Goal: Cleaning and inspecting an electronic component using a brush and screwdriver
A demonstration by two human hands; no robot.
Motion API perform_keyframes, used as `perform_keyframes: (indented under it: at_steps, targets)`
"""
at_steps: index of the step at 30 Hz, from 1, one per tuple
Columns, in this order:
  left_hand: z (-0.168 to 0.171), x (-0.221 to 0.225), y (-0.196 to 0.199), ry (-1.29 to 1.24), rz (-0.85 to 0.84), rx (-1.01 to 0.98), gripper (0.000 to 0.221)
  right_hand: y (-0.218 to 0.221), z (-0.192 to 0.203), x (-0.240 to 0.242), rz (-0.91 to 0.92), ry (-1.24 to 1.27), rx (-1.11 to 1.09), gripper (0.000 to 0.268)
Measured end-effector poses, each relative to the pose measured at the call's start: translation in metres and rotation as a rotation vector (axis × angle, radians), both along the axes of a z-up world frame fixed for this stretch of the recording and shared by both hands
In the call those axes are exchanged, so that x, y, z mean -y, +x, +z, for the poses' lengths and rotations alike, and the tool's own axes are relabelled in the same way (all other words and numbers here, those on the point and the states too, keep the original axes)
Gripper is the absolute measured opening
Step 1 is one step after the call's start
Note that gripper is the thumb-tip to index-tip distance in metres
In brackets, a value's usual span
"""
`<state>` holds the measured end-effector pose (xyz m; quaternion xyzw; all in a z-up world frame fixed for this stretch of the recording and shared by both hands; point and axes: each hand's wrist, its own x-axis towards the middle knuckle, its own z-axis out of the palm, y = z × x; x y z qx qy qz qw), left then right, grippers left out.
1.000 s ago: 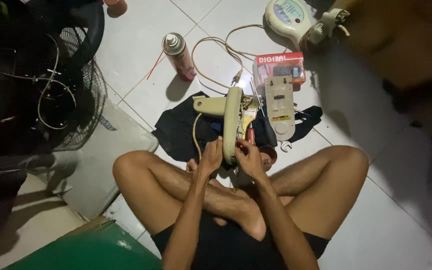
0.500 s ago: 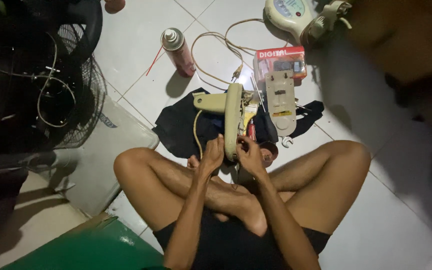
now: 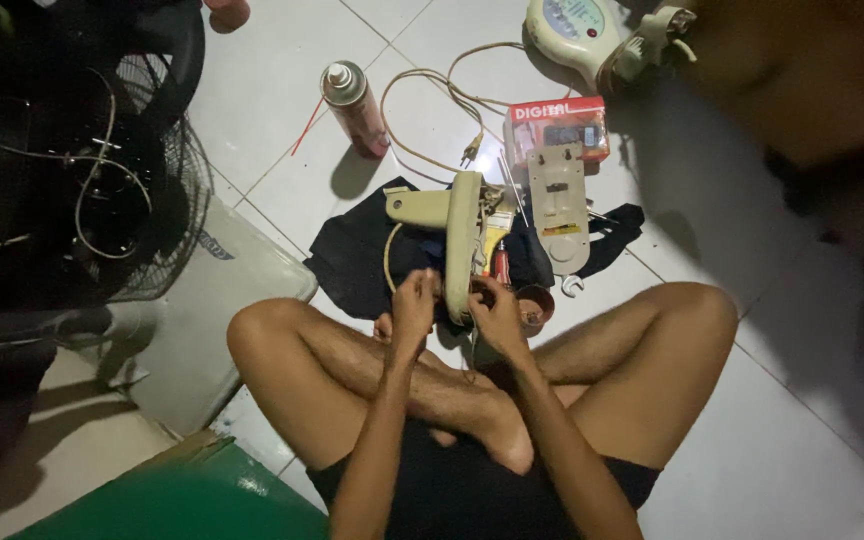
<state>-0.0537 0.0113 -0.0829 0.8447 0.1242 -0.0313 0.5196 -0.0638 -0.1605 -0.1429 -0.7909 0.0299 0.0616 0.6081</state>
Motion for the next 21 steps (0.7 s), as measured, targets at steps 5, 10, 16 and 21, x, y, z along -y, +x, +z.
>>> perform_keyframes:
  at_steps: [5,10,16,21]
  targets:
    - [0.097,0.024,0.018,-0.87,0.146,-0.515,0.109,0.002,0.036,-0.003,0.022,-0.13,0.019,0.041]
    - [-0.041,0.018,0.013,-1.012,0.134,-0.427,0.081,0.006,0.041,0.004,0.102,-0.195,0.144,0.04]
    - [-0.096,0.006,0.006,-1.326,0.266,-0.432,0.052,0.018,0.251,0.052,0.28,-0.507,0.248,0.022]
    - [-0.078,-0.001,0.022,-1.376,0.295,-0.412,0.054,-0.028,0.456,0.09,0.598,-0.605,0.561,0.042]
